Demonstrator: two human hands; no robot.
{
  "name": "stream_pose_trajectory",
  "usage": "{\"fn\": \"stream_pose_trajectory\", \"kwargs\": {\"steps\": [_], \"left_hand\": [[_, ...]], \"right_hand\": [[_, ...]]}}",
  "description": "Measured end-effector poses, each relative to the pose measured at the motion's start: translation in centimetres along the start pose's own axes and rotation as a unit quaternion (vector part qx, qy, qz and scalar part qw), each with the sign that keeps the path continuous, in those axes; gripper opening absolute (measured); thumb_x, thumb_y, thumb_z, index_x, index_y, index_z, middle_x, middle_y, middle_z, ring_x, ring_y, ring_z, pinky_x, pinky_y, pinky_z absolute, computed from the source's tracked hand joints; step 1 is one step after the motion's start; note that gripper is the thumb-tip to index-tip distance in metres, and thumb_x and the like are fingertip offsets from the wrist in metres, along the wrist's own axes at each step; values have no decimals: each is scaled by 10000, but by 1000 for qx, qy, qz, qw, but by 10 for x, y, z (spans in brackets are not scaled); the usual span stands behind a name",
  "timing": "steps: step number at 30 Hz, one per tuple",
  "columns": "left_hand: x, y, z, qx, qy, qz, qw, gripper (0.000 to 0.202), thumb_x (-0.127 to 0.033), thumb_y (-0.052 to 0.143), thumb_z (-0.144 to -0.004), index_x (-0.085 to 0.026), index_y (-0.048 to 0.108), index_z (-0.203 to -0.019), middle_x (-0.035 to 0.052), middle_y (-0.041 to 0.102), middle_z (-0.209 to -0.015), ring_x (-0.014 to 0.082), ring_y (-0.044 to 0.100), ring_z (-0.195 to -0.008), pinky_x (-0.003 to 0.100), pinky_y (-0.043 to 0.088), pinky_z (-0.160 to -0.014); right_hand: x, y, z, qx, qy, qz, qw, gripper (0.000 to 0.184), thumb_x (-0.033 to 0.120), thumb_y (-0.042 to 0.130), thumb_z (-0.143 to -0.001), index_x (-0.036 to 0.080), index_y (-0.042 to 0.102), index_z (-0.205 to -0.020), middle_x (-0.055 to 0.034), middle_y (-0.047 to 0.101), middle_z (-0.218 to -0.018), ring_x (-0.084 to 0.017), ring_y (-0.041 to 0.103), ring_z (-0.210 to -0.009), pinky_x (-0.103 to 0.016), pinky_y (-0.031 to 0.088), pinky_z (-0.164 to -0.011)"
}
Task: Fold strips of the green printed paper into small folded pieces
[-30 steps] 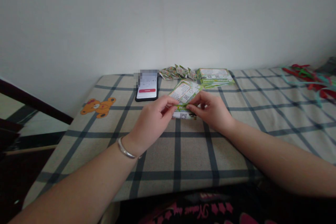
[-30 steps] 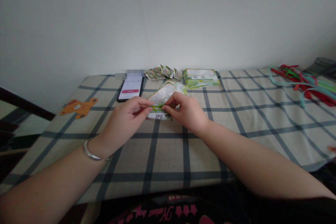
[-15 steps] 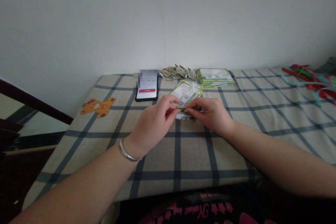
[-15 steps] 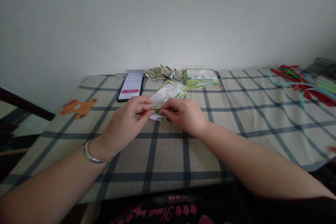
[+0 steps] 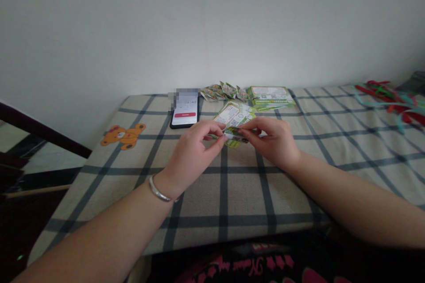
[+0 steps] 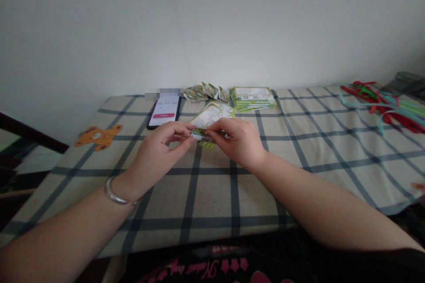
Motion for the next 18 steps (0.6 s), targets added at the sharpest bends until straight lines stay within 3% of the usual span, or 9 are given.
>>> {"fn": "stream_pose_trajectory", "kwargs": {"steps": [10,18], "left_hand": [[3,3,-3,-6,-41,14,999,59,-239,620,-847,-188,607,-819,35,688,-957,157,647,-877,293,545,-788],[9,0,-6,31,-84,-18,996,129,-309,623,-848,-187,663,-831,20,707,-802,163,648,-720,280,496,-664]], "right_hand": [[-1,2,0,15,-3,28,999,170,314,618,-881,196,710,-800,-39,726,-733,-151,641,-654,-279,446,-604],[1,5,-1,35,-21,45,998,183,303,599,-887,187,700,-787,-45,714,-713,-148,630,-640,-274,432,-604]]}}
Point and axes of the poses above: each hand's wrist, its own z-axis away from the middle knuckle, its own y-axis out of the palm, x = y × z, the point moved 3 cm from there along -z, towards the middle knuckle
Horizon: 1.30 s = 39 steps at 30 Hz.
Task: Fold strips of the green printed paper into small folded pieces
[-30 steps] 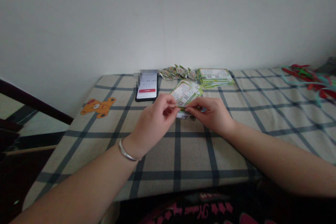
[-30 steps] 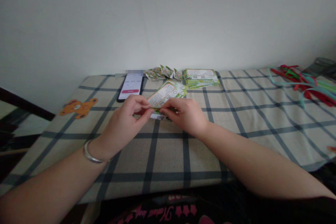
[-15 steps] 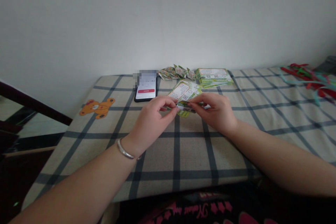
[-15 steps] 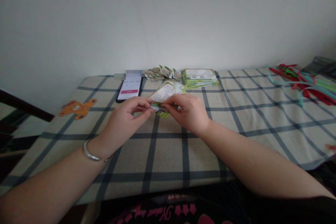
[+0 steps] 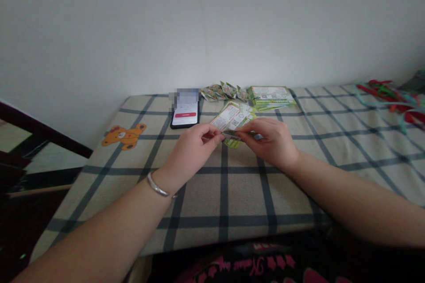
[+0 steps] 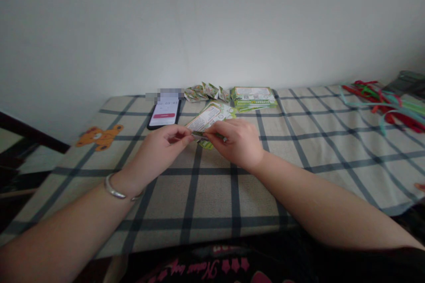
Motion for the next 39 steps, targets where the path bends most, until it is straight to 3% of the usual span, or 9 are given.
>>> {"fn": "stream_pose_trajectory", "kwargs": {"steps": [7,11,15,22,26,39], "left_hand": [[10,1,-3,8,-14,-32,999,145,-315,608,-846,-188,669,-811,21,701,-775,165,629,-678,273,466,-608],[8,0,-5,-15,-6,8,1000,48,-222,592,-835,-183,618,-848,5,672,-796,137,621,-711,247,480,-650],[-1,-1,0,-12,9,62,998,83,-173,545,-851,-185,583,-924,15,662,-869,133,638,-790,246,491,-708],[-4,1,3,-9,14,72,997,150,-289,615,-862,-185,593,-969,25,674,-912,148,648,-830,256,504,-744],[-6,2,2,29,-2,43,999,205,-370,579,-901,-183,664,-897,17,703,-842,146,640,-768,242,476,-679],[-4,3,2,16,-14,66,998,177,-325,605,-862,-162,649,-808,7,669,-757,131,603,-673,232,453,-620]], "right_hand": [[1,-8,0,-38,12,-21,999,135,281,618,-870,204,691,-787,-22,698,-690,-132,607,-609,-261,427,-574],[2,-10,1,-47,5,-35,998,131,277,628,-869,204,690,-780,-20,702,-694,-127,609,-606,-257,434,-572],[0,-6,2,-44,17,-41,998,123,271,632,-863,202,692,-782,-20,708,-701,-129,612,-611,-255,436,-572],[-1,-4,2,-50,39,-55,996,116,261,638,-852,200,698,-772,-17,705,-690,-122,596,-588,-248,428,-556],[-1,-4,2,-50,46,-75,995,107,252,648,-845,189,699,-775,-16,704,-690,-114,591,-582,-236,431,-549],[0,-4,1,-53,54,-111,991,112,243,659,-833,169,688,-754,-14,691,-670,-97,573,-560,-217,432,-532]]}}
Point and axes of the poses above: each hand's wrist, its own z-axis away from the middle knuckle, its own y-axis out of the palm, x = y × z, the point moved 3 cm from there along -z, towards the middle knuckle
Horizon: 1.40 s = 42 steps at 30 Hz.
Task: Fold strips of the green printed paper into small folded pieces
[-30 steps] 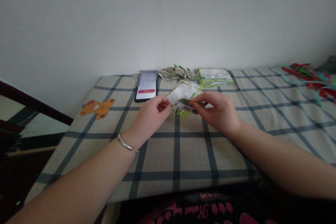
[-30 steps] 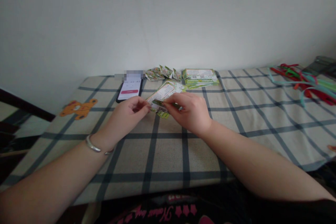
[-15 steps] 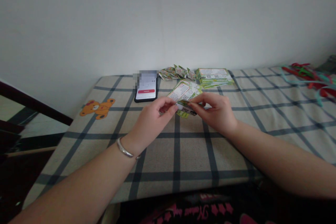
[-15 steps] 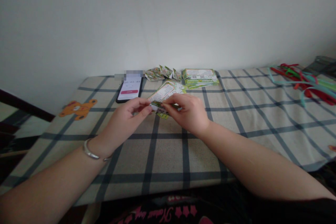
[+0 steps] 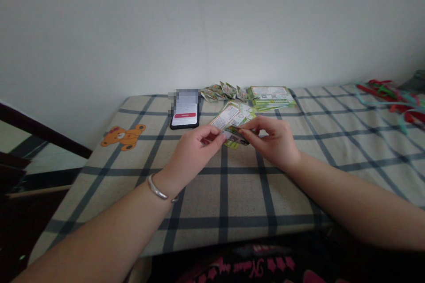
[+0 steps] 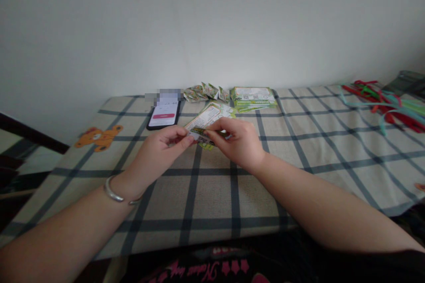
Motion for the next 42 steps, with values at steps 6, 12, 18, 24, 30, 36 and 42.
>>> {"fn": "stream_pose_trajectory", "kwargs": {"steps": [6,12,18,24,30,36,42], "left_hand": [[5,1,-1,9,-4,5,1000,182,-335,596,-857,-160,640,-830,9,666,-774,133,600,-679,244,456,-630],[0,0,-1,13,-11,-15,1000,215,-346,601,-863,-164,650,-759,-6,659,-703,124,590,-632,230,433,-588],[-2,-1,0,6,36,-67,997,137,-288,613,-861,-172,669,-811,-8,687,-769,132,623,-698,238,453,-640],[-6,-3,3,-14,101,-94,990,112,-249,588,-893,-184,679,-905,8,720,-883,143,653,-811,253,477,-742],[-9,-4,3,-35,91,-85,992,83,-208,604,-864,-173,672,-830,-3,700,-792,122,622,-701,223,459,-644],[-4,-8,0,-66,26,-22,997,128,-255,596,-867,-162,667,-816,-2,673,-746,114,592,-655,213,457,-606],[1,-8,-3,-57,-11,17,998,108,-258,598,-856,-169,653,-832,4,693,-786,119,605,-677,219,486,-635]], "right_hand": [[-3,2,0,18,25,-11,999,104,236,660,-827,174,687,-747,-7,689,-669,-96,572,-557,-213,433,-537],[-4,3,0,27,38,-20,999,135,260,660,-833,165,694,-743,-21,698,-677,-105,585,-566,-222,438,-541],[-6,6,-1,56,39,-21,997,117,250,665,-833,168,705,-760,-21,708,-705,-105,586,-585,-223,429,-551],[-7,14,0,115,31,-19,993,112,258,660,-848,173,712,-796,0,699,-697,-91,577,-586,-220,411,-560],[-9,16,0,130,75,-54,987,131,289,659,-845,167,700,-823,-11,692,-734,-98,563,-613,-228,417,-575],[-17,18,1,112,141,-134,974,273,368,699,-801,165,645,-974,25,604,-651,-83,488,-525,-222,358,-480],[-23,26,2,101,173,-221,955,269,338,678,-806,179,586,-1002,71,528,-566,-80,480,-492,-216,364,-462]]}}
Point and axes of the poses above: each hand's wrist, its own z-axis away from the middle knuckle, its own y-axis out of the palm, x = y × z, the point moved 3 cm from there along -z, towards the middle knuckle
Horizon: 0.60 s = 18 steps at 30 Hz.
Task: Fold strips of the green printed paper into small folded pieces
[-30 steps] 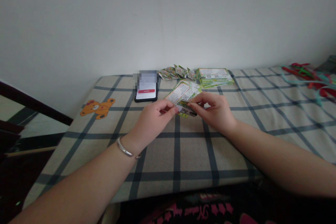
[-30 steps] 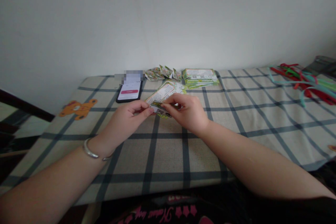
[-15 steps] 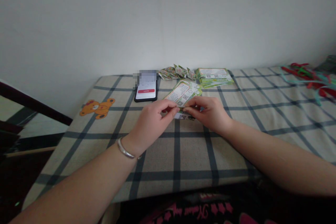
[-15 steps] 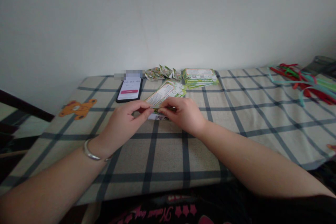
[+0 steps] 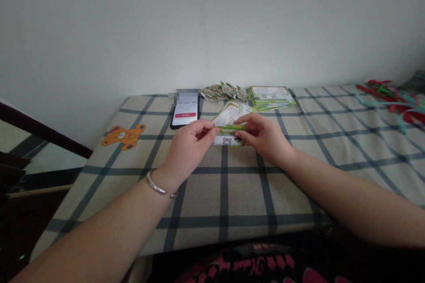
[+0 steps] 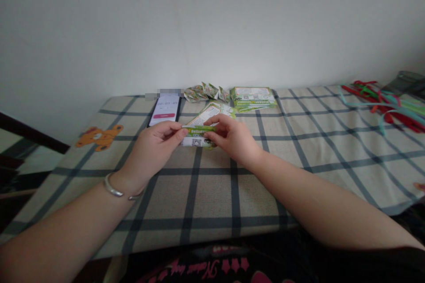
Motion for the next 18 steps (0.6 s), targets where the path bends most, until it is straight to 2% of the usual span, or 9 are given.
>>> {"fn": "stream_pose_trajectory", "kwargs": {"steps": [3,9,13,18], "left_hand": [[3,1,-1,7,-10,21,1000,97,-254,606,-847,-166,646,-853,17,705,-822,125,620,-699,226,498,-643],[7,3,-3,18,-3,44,999,221,-243,614,-855,-164,631,-1061,20,702,-791,124,629,-672,228,480,-604],[8,3,-3,18,4,62,998,182,-212,622,-847,-153,636,-1018,45,726,-897,127,657,-743,237,508,-662],[13,5,-4,24,-9,74,997,163,-218,629,-844,-151,643,-992,55,734,-944,142,679,-793,270,546,-738]], "right_hand": [[-1,0,0,-4,7,-10,1000,288,332,683,-797,188,574,-1022,80,522,-551,-87,500,-498,-220,386,-471],[-5,-1,-1,-14,11,-27,999,246,318,703,-780,189,587,-954,46,604,-604,-97,562,-529,-223,413,-479],[-9,1,-2,-14,23,-60,998,244,319,717,-770,189,588,-931,3,681,-714,-125,643,-630,-240,483,-543],[-8,1,-3,-20,48,-81,995,268,339,748,-728,192,568,-861,3,694,-715,-128,665,-633,-235,506,-534]]}}
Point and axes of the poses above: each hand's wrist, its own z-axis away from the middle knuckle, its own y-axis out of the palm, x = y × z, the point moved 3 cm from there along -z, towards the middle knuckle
